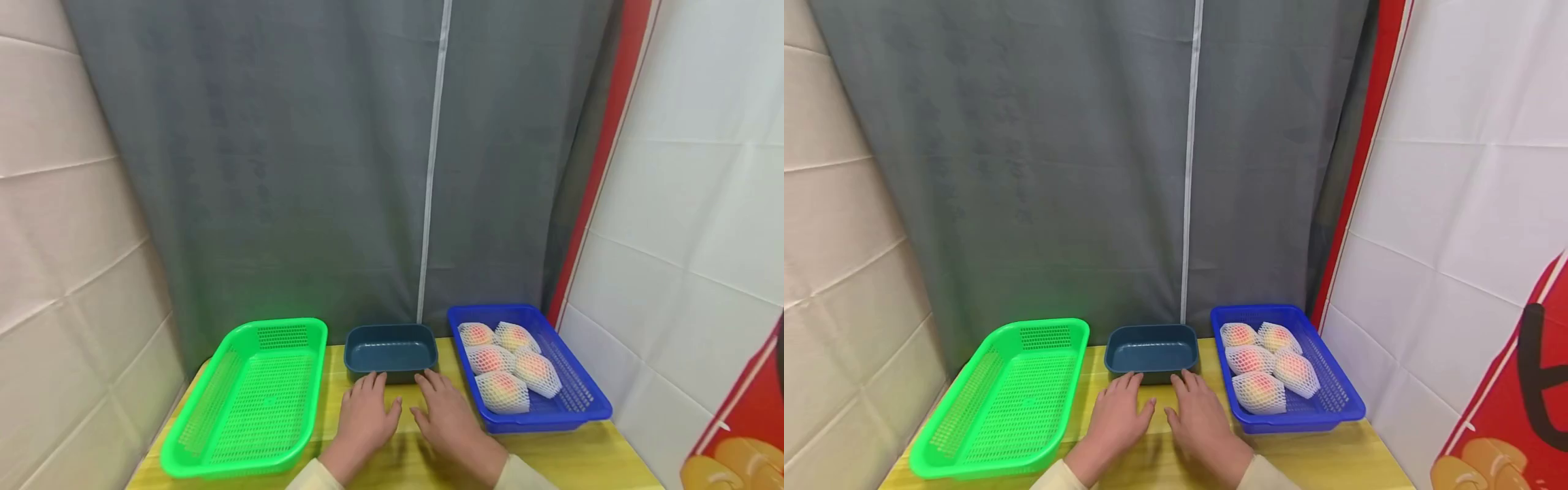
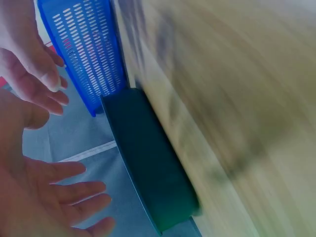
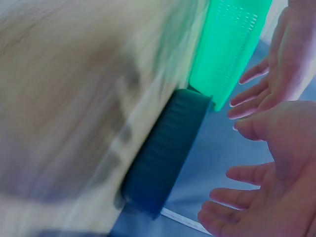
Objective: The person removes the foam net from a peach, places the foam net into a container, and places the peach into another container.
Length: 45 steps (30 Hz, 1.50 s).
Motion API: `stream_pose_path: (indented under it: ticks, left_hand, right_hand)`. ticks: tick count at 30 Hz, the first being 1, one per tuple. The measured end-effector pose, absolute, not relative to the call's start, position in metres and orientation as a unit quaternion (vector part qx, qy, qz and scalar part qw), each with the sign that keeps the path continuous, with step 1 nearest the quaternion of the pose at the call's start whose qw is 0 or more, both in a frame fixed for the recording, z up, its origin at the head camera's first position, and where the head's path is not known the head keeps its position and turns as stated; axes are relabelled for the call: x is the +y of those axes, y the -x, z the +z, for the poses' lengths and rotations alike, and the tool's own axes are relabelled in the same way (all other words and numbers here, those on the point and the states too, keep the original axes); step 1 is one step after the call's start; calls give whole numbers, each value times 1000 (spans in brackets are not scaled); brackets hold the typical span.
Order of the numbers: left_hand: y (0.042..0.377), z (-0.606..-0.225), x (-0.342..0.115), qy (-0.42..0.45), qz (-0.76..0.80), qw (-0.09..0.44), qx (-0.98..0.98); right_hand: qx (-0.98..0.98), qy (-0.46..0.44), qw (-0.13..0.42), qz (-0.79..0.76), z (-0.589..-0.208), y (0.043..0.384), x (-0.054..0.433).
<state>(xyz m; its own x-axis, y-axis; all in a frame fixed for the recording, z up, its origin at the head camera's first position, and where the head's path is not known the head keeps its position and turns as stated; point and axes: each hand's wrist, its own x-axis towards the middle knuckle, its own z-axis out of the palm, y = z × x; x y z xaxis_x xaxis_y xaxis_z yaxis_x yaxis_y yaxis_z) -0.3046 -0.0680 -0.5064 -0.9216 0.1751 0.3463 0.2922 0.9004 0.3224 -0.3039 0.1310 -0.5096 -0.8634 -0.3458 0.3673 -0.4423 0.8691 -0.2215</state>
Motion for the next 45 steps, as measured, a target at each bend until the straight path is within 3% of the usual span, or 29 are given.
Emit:
stream_pose_path:
  ticks: [11, 22, 32, 45]
  left_hand:
    - [317, -498, -49, 278, -221, 170, -919]
    - [325, -487, -8, 323, -209, 142, -912]
    - [330, -482, 41, 362, -148, 157, -907]
    - [342, -505, 73, 369, -74, 165, -912]
  right_hand:
    - [-951, -171, 208, 151, -479, 293, 170]
    - [-949, -121, 249, 148, -464, 290, 225]
    - [-946, -98, 277, 135, -461, 286, 259]
    - [-958, -110, 236, 123, -456, 289, 280]
